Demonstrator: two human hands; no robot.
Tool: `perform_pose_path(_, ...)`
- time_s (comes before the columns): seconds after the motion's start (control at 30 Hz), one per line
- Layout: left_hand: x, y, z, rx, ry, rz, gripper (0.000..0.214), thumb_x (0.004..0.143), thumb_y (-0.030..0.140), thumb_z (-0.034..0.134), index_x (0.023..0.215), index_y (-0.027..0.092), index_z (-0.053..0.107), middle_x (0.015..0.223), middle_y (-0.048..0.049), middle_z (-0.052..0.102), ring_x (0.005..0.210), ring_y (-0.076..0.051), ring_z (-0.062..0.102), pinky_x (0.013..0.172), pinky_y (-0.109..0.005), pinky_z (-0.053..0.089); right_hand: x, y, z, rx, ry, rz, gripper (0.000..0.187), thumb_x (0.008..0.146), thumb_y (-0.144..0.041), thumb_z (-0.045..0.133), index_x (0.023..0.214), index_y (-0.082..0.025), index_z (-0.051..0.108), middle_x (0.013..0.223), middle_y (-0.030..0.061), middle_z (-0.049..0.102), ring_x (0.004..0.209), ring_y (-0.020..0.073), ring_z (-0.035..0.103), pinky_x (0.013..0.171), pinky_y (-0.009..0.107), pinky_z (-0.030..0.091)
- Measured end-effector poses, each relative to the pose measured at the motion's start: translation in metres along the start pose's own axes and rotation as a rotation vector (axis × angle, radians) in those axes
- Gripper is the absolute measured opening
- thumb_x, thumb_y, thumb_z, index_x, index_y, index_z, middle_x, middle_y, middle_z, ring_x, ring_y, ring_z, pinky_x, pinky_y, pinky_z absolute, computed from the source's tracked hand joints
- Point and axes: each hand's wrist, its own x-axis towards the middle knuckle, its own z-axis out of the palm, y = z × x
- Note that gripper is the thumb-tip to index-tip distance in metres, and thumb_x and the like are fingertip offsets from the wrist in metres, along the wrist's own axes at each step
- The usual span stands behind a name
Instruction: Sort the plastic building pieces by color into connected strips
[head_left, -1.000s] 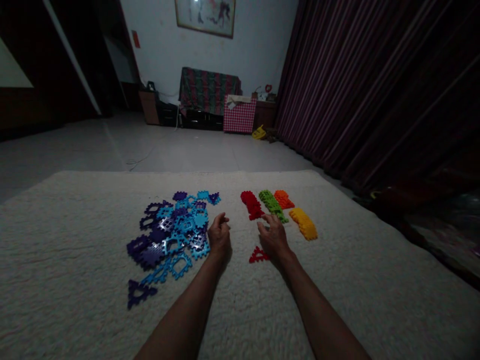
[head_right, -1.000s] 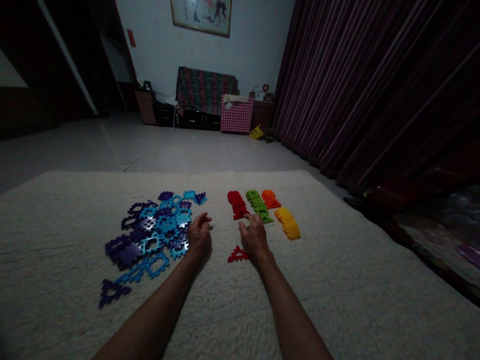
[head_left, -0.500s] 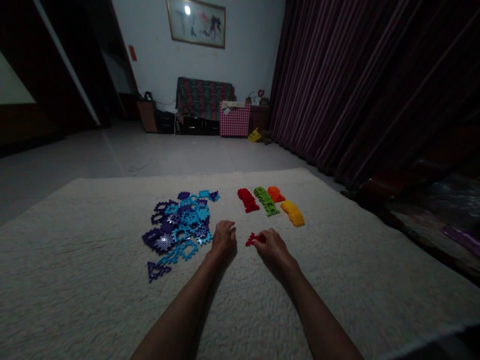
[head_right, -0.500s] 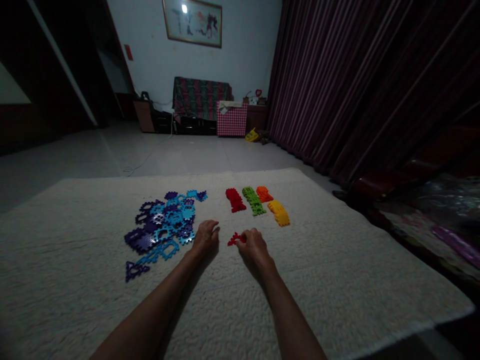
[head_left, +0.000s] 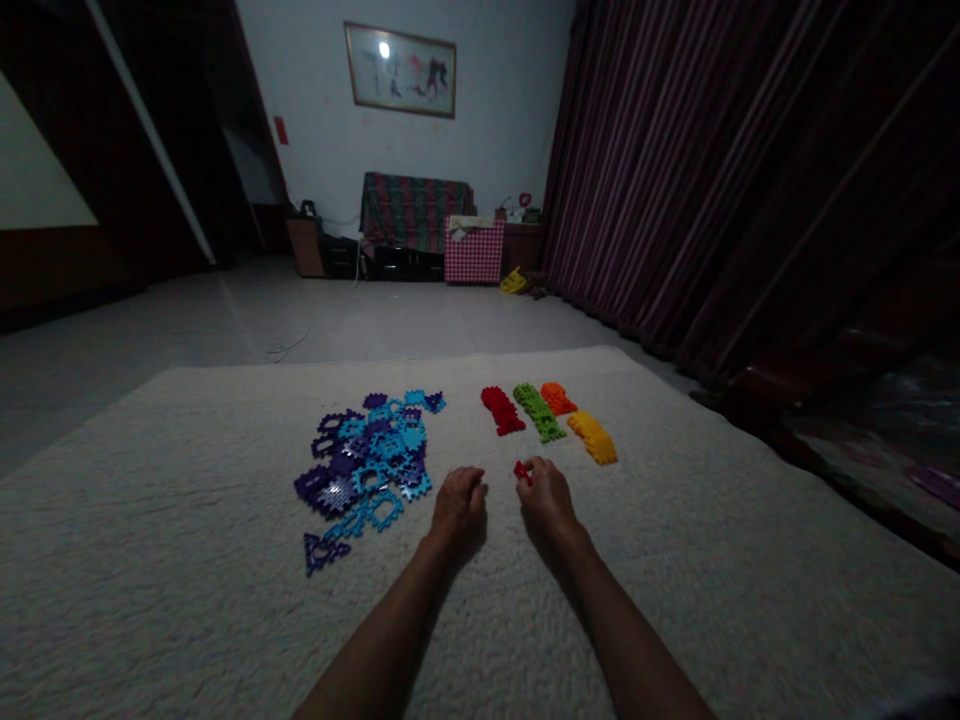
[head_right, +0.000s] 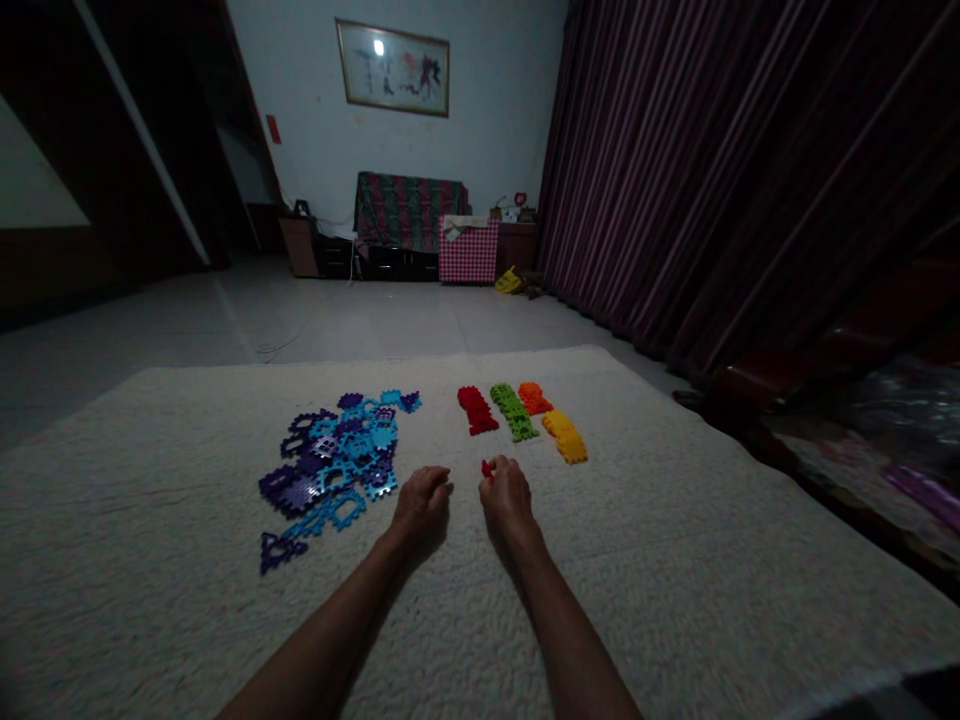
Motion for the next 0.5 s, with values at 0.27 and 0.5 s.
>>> perform_pose_path(0.27,0.005,-0.009,0.003,-0.017,0.133,-0.105,0.032,0.078,0.011,0.047,0.101,0.017,0.069,0.096,-0.0103,0.070,0.092,-0.022,0.064,0.088,-0.039,0.051,0.002,-0.007,0.018,0.140,-0.115,-0.177,0.043,0.071,-0.019,0.061,0.114,-0.019,0.061,0.102,0.0102,0.062,0.085,0.0211,0.061,0.078,0.033,0.051)
perform_pose_path(0.5,0.006,-0.007,0.003,-0.004,0.134,-0.143,0.034,0.079,0.010,0.046,0.102,0.016,0.069,0.095,-0.0102,0.070,0.092,-0.022,0.062,0.088,-0.039,0.050,0.000,-0.012,-0.001,0.047,-0.286,-0.268,0.041,0.066,-0.016,0.064,0.106,-0.021,0.061,0.107,0.0087,0.060,0.099,0.0239,0.054,0.089,0.035,0.046)
